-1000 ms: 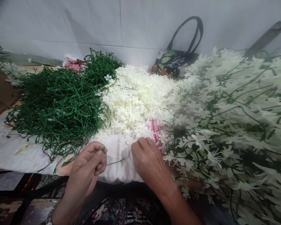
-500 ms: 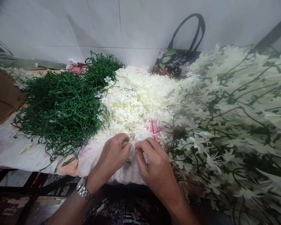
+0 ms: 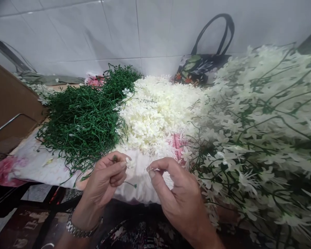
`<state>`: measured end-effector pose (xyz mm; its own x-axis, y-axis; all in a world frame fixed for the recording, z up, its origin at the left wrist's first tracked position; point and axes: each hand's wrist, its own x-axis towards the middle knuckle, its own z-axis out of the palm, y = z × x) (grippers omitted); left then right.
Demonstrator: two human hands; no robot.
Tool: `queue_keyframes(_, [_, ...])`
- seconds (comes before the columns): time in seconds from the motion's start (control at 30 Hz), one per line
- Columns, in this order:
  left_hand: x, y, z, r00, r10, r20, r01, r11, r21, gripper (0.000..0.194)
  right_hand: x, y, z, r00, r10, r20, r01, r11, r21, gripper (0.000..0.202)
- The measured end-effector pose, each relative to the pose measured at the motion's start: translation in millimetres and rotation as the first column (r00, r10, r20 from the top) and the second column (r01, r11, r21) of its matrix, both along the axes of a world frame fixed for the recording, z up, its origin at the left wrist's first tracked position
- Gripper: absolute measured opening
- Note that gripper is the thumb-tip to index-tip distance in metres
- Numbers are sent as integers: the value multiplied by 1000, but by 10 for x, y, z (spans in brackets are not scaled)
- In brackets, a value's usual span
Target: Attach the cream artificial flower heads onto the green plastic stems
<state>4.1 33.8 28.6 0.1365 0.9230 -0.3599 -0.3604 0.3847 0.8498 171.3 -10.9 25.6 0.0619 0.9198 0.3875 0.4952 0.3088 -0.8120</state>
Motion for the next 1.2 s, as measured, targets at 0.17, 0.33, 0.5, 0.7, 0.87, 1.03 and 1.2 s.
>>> queue_keyframes(0.17, [-42,-182,-7,993,-3,121,7,999,-33,25,-224,-20,-57,988,113,-104,-111,994,22,7])
queue_keyframes(0.33, [-38,-297,-65,995,31,95,-33,999,15,25,-302,-34,-158,988,115,-104,-111,993,44,8])
queue_keyframes(0.5, [-51,-370,-119,999,35,28,-37,996,75,20,-319,-39,-205,988,108,-108,-105,994,35,7])
queue_keyframes(0.7, [-89,-406,-171,1000,14,-15,-12,988,152,15,-362,-22,-208,992,115,-51,-109,989,98,9])
queue_keyframes(0.87, [-118,-415,-208,998,-1,-61,15,971,239,12,-380,-20,-208,990,141,-14,-138,980,142,10])
queue_keyframes(1.03, [-140,-423,-221,993,-2,-119,37,957,287,10,-391,-9,-208,984,177,19,-178,971,157,9])
queue_keyframes(1.2, [-138,-458,-203,998,4,-55,8,978,209,12,-388,-18,-228,978,192,-78,-182,976,122,10])
